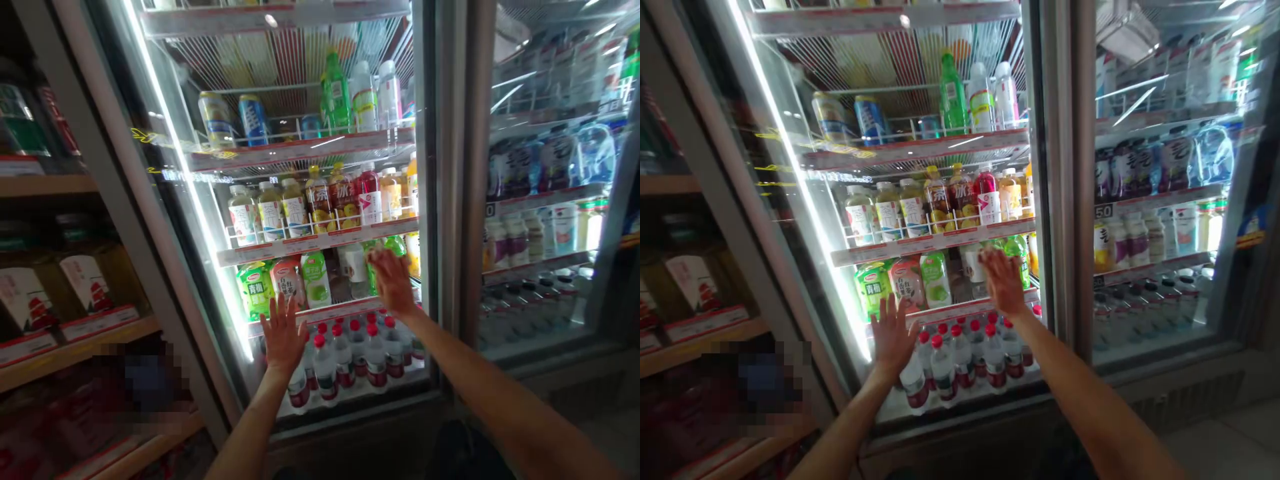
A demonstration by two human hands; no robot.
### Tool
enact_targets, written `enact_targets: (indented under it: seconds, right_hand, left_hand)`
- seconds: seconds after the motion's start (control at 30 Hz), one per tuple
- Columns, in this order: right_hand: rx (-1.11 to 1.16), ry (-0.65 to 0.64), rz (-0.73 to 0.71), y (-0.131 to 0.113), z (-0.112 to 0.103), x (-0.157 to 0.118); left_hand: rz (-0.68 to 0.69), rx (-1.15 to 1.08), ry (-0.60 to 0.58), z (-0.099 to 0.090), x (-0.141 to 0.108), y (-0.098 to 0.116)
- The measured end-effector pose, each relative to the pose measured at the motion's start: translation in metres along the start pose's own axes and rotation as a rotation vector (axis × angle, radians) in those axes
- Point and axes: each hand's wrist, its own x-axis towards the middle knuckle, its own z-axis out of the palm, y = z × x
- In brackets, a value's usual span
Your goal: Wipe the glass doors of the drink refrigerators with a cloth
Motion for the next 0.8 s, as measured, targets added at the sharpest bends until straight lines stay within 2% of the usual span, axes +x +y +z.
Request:
enact_targets:
  seconds: [0.07, 0.1, 0.17, 0.23, 0.3, 0.37, 0.4, 0.47, 0.5, 0.57, 0.63, 0.7, 0.73, 0.8]
  right_hand:
    - [-0.051, 0.114, 0.244, 0.025, -0.007, 0.001]
    - [-0.063, 0.173, 0.344, 0.029, -0.009, 0.002]
    - [-0.052, 0.220, 0.407, 0.014, -0.006, 0.001]
    - [-0.017, 0.143, 0.277, -0.023, 0.003, -0.007]
    - [0.021, -0.020, 0.019, -0.063, 0.012, -0.018]
    - [0.041, -0.116, -0.158, -0.084, 0.017, -0.028]
    - [0.040, -0.132, -0.196, -0.083, 0.017, -0.031]
    - [0.021, -0.093, -0.149, -0.060, 0.012, -0.033]
    - [0.009, -0.051, -0.072, -0.042, 0.009, -0.031]
    - [-0.019, 0.075, 0.172, -0.001, 0.002, -0.022]
    - [-0.049, 0.206, 0.408, 0.027, -0.003, -0.011]
    - [-0.068, 0.272, 0.512, 0.030, -0.005, -0.004]
    - [-0.067, 0.263, 0.504, 0.022, -0.004, -0.005]
    - [-0.042, 0.160, 0.372, -0.004, 0.000, -0.013]
  left_hand:
    - [-0.014, 0.007, -0.003, 0.001, 0.000, 0.002]
    - [-0.030, 0.011, -0.004, 0.002, 0.000, 0.004]
    - [-0.065, 0.025, -0.005, 0.004, 0.001, 0.009]
    - [-0.094, 0.042, -0.011, 0.004, 0.002, 0.012]
    - [-0.103, 0.051, -0.036, 0.002, 0.002, 0.013]
    - [-0.097, 0.050, -0.064, -0.002, 0.002, 0.012]
    - [-0.088, 0.048, -0.075, -0.003, 0.002, 0.010]
    - [-0.070, 0.047, -0.081, -0.005, 0.001, 0.008]
    - [-0.066, 0.049, -0.082, -0.006, 0.001, 0.008]
    - [-0.068, 0.056, -0.084, -0.004, 0.000, 0.007]
    - [-0.075, 0.055, -0.081, -0.002, 0.000, 0.008]
    - [-0.077, 0.050, -0.071, 0.000, 0.000, 0.009]
    - [-0.073, 0.048, -0.067, 0.000, 0.000, 0.010]
    - [-0.072, 0.048, -0.062, 0.000, 0.001, 0.010]
